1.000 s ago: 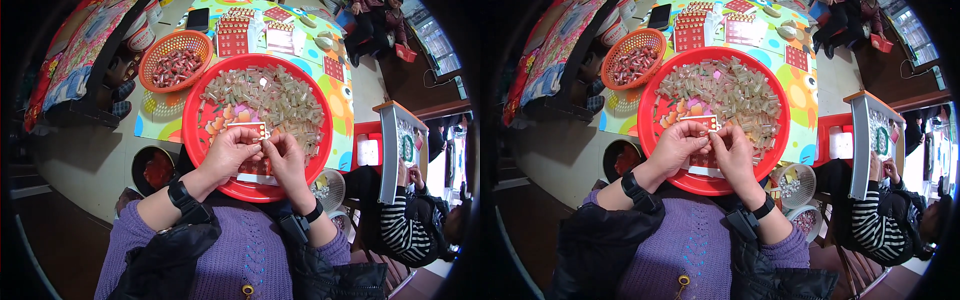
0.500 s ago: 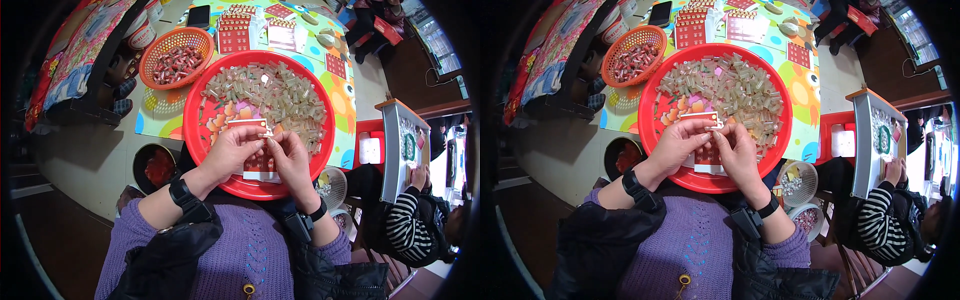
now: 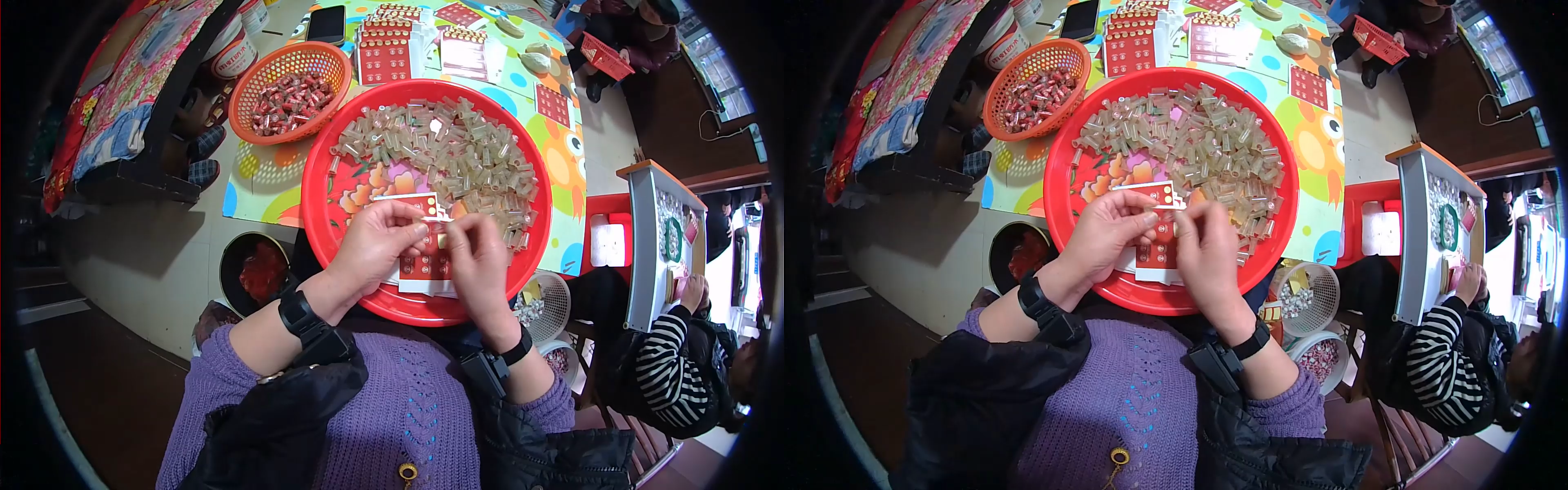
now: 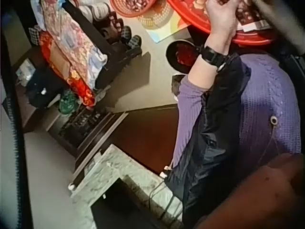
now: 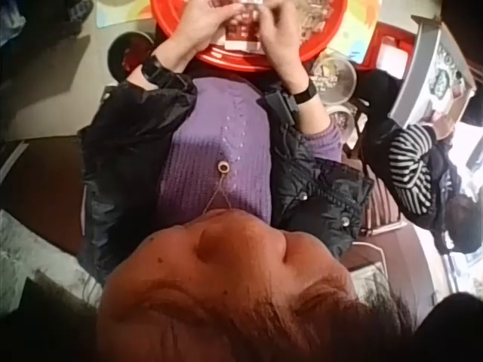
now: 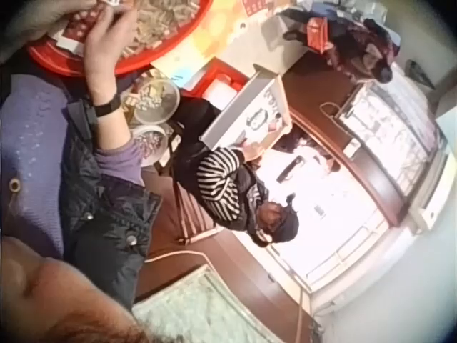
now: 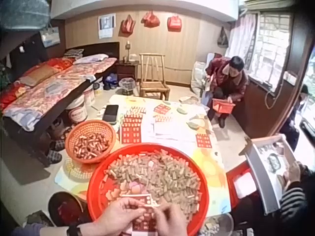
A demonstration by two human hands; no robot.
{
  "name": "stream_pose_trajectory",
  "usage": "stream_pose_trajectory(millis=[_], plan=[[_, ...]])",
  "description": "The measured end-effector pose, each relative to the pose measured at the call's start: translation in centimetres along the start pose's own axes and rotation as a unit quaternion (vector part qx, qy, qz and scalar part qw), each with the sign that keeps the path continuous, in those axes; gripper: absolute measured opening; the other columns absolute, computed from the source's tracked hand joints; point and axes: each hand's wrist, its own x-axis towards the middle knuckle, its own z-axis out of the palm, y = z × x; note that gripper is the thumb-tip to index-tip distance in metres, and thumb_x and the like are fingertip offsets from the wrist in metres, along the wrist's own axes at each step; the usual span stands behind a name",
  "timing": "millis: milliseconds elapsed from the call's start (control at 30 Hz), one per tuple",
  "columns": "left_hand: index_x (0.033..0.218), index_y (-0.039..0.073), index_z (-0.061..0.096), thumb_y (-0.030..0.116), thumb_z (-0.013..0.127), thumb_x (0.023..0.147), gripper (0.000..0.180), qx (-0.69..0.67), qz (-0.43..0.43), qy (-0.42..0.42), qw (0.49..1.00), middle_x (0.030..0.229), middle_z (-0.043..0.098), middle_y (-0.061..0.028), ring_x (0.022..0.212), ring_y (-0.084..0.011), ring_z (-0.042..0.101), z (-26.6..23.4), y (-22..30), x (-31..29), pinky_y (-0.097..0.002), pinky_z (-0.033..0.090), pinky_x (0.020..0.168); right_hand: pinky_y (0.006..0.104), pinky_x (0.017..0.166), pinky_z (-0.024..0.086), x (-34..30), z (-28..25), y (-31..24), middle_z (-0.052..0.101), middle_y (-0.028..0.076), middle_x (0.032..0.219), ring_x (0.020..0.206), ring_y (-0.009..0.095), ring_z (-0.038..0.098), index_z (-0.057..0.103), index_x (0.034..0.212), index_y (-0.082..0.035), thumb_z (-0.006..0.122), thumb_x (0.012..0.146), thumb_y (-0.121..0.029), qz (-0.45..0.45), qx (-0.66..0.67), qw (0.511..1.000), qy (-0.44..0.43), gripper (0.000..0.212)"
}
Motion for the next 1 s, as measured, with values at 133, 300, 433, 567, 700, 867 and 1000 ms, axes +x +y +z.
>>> stream_pose_trajectory(millis=[133, 300, 433, 567, 700, 867, 1000], plan=[[0.11, 0.0, 0.056, 0.003, 0.059, 0.088, 0.022, -0.017, 0.005, -0.01, 1.0, 0.089, 0.063, -0.0065, 0.072, -0.0097, 0.061, 0.4, -0.1, -0.2, -0.0215, 0.051, 0.065, 0.0191, 0.064, 0.045, -0.1, -0.3, -0.5, 0.057, 0.001, 0.084, 0.074, 0.004, 0.053, 0.051, 0.094, -0.002, 0.058, 0.092, -0.005, 0.019, 0.056, 0.998, -0.002, 0.008], [0.113, -0.002, 0.055, 0.003, 0.056, 0.088, 0.025, -0.035, -0.016, -0.026, 0.999, 0.091, 0.062, -0.0068, 0.076, -0.0105, 0.061, 0.8, 0.9, -0.7, -0.0227, 0.051, 0.071, 0.019, 0.067, 0.047, -0.4, 0.1, -0.7, 0.058, 0.001, 0.085, 0.076, 0.005, 0.055, 0.051, 0.094, -0.001, 0.058, 0.091, -0.005, 0.039, 0.091, 0.994, -0.055, 0.009], [0.114, -0.003, 0.055, 0.004, 0.053, 0.087, 0.028, -0.02, -0.021, -0.04, 0.999, 0.092, 0.062, -0.0068, 0.077, -0.011, 0.061, 0.6, 1.0, -0.8, -0.0234, 0.051, 0.073, 0.0191, 0.069, 0.048, -0.5, 0.5, -1.2, 0.059, 0.001, 0.085, 0.077, 0.005, 0.057, 0.051, 0.095, 0.0, 0.059, 0.091, -0.005, 0.051, 0.085, 0.993, -0.067, 0.01], [0.114, -0.003, 0.055, 0.003, 0.055, 0.087, 0.027, -0.022, -0.028, -0.041, 0.999, 0.091, 0.062, -0.0072, 0.077, -0.011, 0.061, 0.7, 0.9, -0.8, -0.0236, 0.051, 0.072, 0.0195, 0.069, 0.049, -0.5, 0.6, -0.8, 0.06, 0.002, 0.085, 0.077, 0.005, 0.058, 0.051, 0.094, 0.0, 0.059, 0.09, -0.004, 0.043, 0.087, 0.994, -0.055, 0.01], [0.113, -0.003, 0.055, 0.002, 0.057, 0.088, 0.025, -0.014, -0.009, -0.04, 0.999, 0.09, 0.062, -0.0073, 0.075, -0.0106, 0.061, 0.7, 0.3, -0.6, -0.0231, 0.052, 0.07, 0.0198, 0.069, 0.049, -0.5, 0.6, -1.5, 0.06, 0.002, 0.085, 0.076, 0.005, 0.058, 0.051, 0.094, 0.0, 0.06, 0.09, -0.004, 0.059, 0.085, 0.993, -0.058, 0.01], [0.111, -0.003, 0.055, 0.001, 0.059, 0.089, 0.023, -0.028, -0.001, -0.05, 0.998, 0.091, 0.062, -0.0077, 0.077, -0.011, 0.062, 0.5, 0.1, -0.6, -0.0226, 0.053, 0.071, 0.0203, 0.068, 0.049, -0.4, 0.5, -0.9, 0.06, 0.002, 0.084, 0.075, 0.006, 0.058, 0.053, 0.094, 0.0, 0.06, 0.09, -0.004, 0.06, 0.076, 0.994, -0.049, 0.009], [0.111, -0.003, 0.055, 0.002, 0.059, 0.089, 0.023, -0.026, -0.002, -0.056, 0.998, 0.093, 0.063, -0.0078, 0.079, -0.0117, 0.064, 0.7, 0.3, -0.7, -0.0227, 0.054, 0.072, 0.0212, 0.068, 0.048, -0.3, 0.3, -0.5, 0.059, 0.002, 0.085, 0.075, 0.007, 0.058, 0.055, 0.093, 0.001, 0.059, 0.09, -0.005, 0.009, -0.038, 0.999, -0.032, 0.008]])
